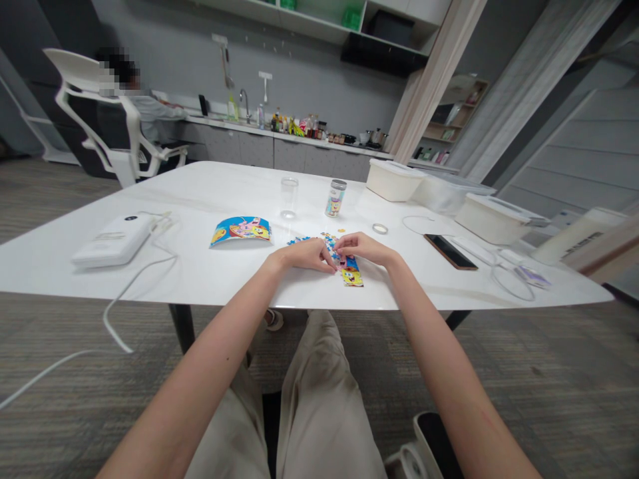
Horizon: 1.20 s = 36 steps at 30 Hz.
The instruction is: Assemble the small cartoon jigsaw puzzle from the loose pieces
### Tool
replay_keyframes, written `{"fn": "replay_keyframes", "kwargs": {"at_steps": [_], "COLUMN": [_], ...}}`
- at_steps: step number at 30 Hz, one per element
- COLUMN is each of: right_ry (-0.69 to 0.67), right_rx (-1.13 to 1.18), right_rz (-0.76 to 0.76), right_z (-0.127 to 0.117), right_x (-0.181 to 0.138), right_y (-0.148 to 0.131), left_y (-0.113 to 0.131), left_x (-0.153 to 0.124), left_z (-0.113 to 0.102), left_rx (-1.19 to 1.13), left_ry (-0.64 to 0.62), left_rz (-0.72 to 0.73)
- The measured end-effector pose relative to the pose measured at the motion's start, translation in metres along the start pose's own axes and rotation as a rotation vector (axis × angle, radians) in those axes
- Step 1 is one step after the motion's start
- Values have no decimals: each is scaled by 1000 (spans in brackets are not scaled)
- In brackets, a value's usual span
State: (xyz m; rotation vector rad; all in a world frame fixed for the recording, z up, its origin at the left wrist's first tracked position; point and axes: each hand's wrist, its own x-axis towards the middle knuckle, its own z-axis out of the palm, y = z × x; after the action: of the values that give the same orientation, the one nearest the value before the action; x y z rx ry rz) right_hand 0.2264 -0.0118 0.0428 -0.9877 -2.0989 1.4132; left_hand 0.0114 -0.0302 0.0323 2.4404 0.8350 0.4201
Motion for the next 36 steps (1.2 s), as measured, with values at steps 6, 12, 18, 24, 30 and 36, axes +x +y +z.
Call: {"fn": "replay_keyframes", "kwargs": {"at_steps": [6,12,18,24,30,36], "right_ry": [8,47,47,52,81,54], "right_rx": [34,-29,1,-17,-63,-75], "right_rz": [16,-47,-22,-5,36,13], "right_z": [0,-2,-1,-1,0,-1], "right_x": [1,2,1,0,0,2], "right_y": [3,4,3,2,0,4], "left_y": [1,2,0,0,0,1], "left_x": [0,0,0,0,0,0], "left_z": [-1,-1,0,0,-1,-1], "left_rx": [-26,-16,-22,-43,1,1], "left_ry": [-5,-6,-4,-9,-24,-23], "left_rz": [-12,-8,-11,-12,-15,-7]}}
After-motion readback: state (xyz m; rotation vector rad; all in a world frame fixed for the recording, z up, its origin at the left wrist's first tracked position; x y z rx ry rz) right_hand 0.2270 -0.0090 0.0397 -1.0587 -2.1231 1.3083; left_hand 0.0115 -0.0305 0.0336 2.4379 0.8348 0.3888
